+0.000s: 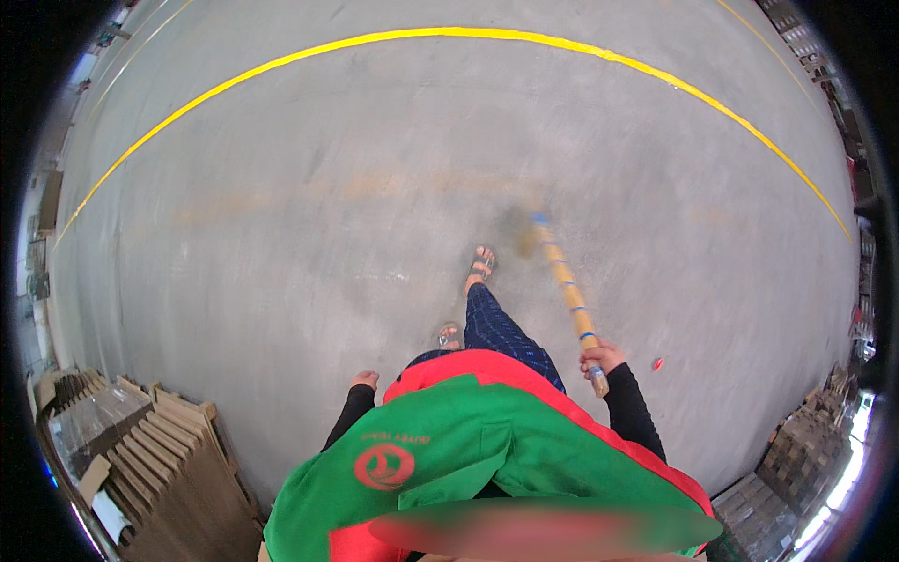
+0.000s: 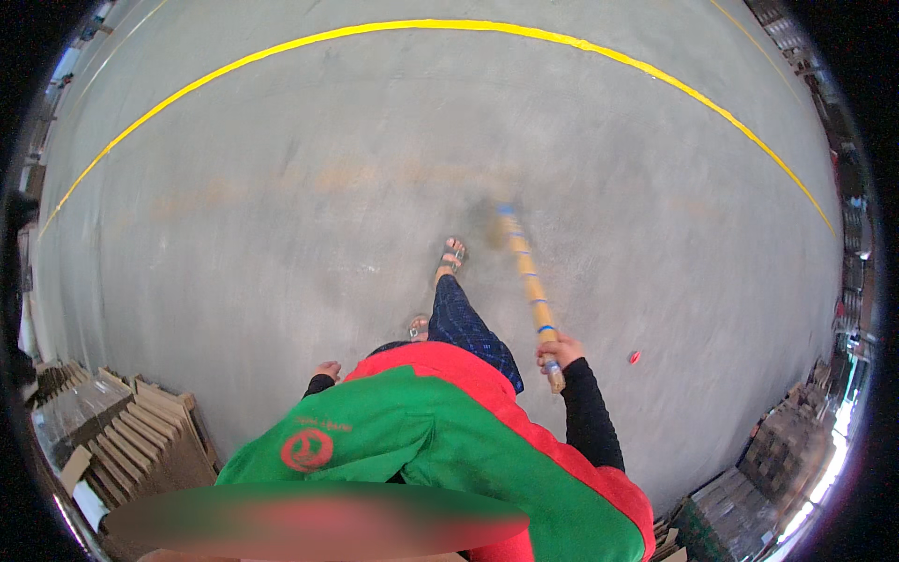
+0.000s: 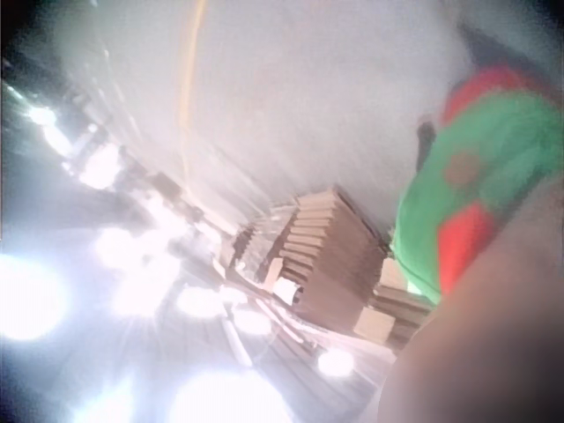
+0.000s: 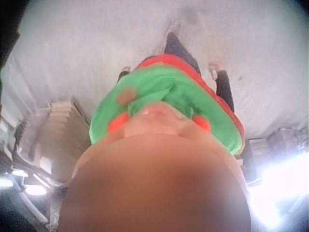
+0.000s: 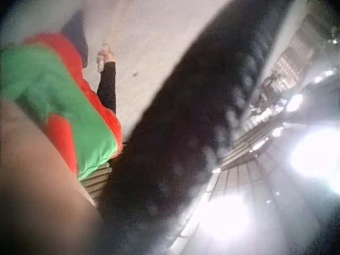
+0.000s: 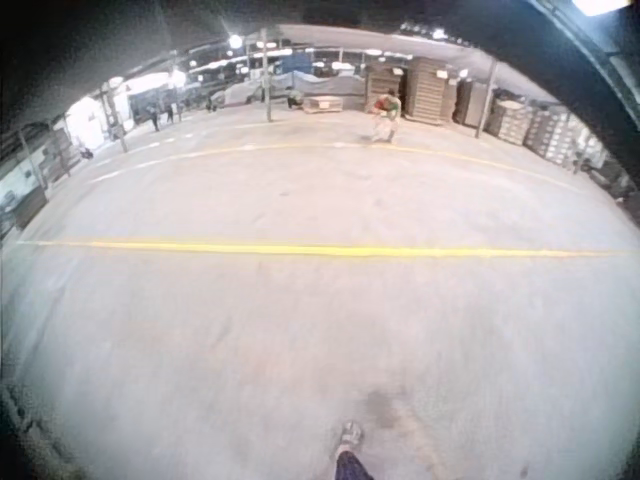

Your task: The person sweeps a warehouse floor using a broom and dustpan, gathering debris into a pile. The person moves around stacks of cardboard and plastic-wrapped pallets while sweeping.

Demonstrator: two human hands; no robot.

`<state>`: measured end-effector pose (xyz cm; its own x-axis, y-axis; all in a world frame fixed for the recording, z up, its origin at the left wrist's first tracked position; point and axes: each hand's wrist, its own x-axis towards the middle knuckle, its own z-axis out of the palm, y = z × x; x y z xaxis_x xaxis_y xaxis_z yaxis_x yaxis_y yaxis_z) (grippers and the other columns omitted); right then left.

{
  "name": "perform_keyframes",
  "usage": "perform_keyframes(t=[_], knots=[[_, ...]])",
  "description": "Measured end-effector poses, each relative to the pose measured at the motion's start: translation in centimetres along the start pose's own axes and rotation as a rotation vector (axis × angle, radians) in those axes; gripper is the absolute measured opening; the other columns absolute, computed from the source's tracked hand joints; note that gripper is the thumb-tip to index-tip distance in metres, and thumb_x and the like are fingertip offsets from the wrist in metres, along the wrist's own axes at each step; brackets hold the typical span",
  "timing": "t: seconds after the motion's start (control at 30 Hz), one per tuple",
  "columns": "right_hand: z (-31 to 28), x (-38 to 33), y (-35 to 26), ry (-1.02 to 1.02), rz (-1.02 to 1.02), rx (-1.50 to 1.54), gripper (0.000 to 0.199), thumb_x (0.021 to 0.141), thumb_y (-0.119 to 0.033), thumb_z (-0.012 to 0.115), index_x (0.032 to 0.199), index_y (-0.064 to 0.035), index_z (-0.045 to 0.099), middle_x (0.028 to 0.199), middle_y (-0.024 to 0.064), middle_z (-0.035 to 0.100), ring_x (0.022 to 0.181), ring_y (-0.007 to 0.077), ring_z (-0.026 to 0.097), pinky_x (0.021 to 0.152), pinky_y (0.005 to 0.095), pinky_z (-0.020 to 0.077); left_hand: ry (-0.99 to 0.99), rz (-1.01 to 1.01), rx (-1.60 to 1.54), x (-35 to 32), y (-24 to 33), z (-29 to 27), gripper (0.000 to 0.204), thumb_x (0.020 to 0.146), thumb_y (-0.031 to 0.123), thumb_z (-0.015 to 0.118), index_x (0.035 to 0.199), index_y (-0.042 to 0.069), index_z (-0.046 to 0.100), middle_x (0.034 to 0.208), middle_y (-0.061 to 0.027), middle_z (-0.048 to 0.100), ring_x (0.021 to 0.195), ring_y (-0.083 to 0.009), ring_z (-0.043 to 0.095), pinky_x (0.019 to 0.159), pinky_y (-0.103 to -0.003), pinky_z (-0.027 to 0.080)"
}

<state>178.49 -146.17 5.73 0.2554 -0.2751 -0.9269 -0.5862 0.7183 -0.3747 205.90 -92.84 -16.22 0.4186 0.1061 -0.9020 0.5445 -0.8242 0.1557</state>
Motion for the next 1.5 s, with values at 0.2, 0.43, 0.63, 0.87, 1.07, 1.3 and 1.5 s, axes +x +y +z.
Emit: perform_keyframes(t=[0.2, 0.43, 0.63, 0.87, 1.07, 1.3, 1.5], knots=[[18.0, 15.3, -12.4, -0.668, -0.112, -0.244, 0.022, 0.073, -0.015, 0.059, 0.093, -0.0095, 0.052, 0.061, -0.0003, 0.052, 0.048, 0.0114, 0.051, 0.039, 0.0268, 0.0399, 0.091, 0.563, 0.105, -1.1, 24.5, 2.4, 0.036, 0.075, 0.026, 0.054, 0.103, 0.003, 0.054, 0.093, -0.0122, 0.059, 0.084, -0.0184, 0.056, 0.075, -0.029, 0.043], [33.0, 36.2, -25.4, -0.352, -0.417, -1.067, 0.028, 0.061, -0.018, 0.068, 0.082, -0.0042, 0.057, 0.067, 0.0057, 0.059, 0.052, 0.0167, 0.056, 0.047, 0.0322, 0.0463, 0.291, 0.898, -0.010, -11.9, 38.7, -0.9, 0.030, 0.074, 0.013, 0.056, 0.103, 0.004, 0.054, 0.100, -0.0118, 0.056, 0.084, -0.0196, 0.057, 0.075, -0.030, 0.044], [16.0, 40.9, -31.9, -0.391, -0.086, -0.122, 0.028, 0.075, -0.020, 0.056, 0.098, -0.0090, 0.046, 0.063, 0.0071, 0.052, 0.045, 0.0174, 0.051, 0.038, 0.0318, 0.0434, 0.235, 0.269, 0.284, -8.6, 26.8, -2.0, 0.036, 0.071, 0.025, 0.057, 0.101, 0.004, 0.055, 0.096, -0.0151, 0.058, 0.089, -0.0257, 0.056, 0.076, -0.034, 0.044], [-7.7, 30.7, -22.4, -0.068, -0.121, 0.382, 0.024, 0.077, -0.025, 0.054, 0.089, -0.0094, 0.041, 0.062, 0.0073, 0.050, 0.044, 0.0190, 0.049, 0.037, 0.0289, 0.0408, -0.066, 0.240, 0.675, -2.0, 22.5, 0.5, 0.045, 0.071, 0.036, 0.052, 0.102, 0.003, 0.055, 0.099, -0.0163, 0.056, 0.095, -0.0278, 0.053, 0.083, -0.035, 0.041], [-20.5, 24.2, -17.3, 0.404, 0.036, 0.787, 0.018, 0.074, -0.017, 0.052, 0.086, -0.0091, 0.041, 0.058, 0.0083, 0.047, 0.045, 0.0218, 0.048, 0.038, 0.0326, 0.0418, 0.061, 0.640, 0.159, -1.4, 41.2, 2.6, 0.038, 0.075, 0.026, 0.056, 0.103, 0.001, 0.053, 0.094, -0.0127, 0.059, 0.089, -0.0204, 0.055, 0.079, -0.030, 0.042], [-18.3, 21.7, -25.0, 0.678, -0.051, 0.724, 0.022, 0.062, -0.007, 0.057, 0.081, -0.0015, 0.048, 0.059, 0.0102, 0.049, 0.043, 0.0223, 0.049, 0.037, 0.0318, 0.0415, 0.024, 0.516, 0.106, 5.5, 50.0, 1.9, 0.038, 0.073, 0.027, 0.056, 0.102, 0.002, 0.055, 0.089, -0.0129, 0.059, 0.078, -0.0208, 0.058, 0.070, -0.031, 0.046], [-7.3, 15.6, -34.8, 0.198, -0.174, 0.426, 0.025, 0.065, -0.001, 0.056, 0.089, -0.0014, 0.052, 0.060, 0.0083, 0.051, 0.044, 0.0176, 0.051, 0.036, 0.0304, 0.0419, -0.071, 0.625, 1.330, 13.5, 58.5, 2.0, 0.027, 0.070, 0.026, 0.054, 0.086, 0.006, 0.060, 0.090, -0.0142, 0.059, 0.081, -0.0287, 0.057, 0.075, -0.037, 0.045]])
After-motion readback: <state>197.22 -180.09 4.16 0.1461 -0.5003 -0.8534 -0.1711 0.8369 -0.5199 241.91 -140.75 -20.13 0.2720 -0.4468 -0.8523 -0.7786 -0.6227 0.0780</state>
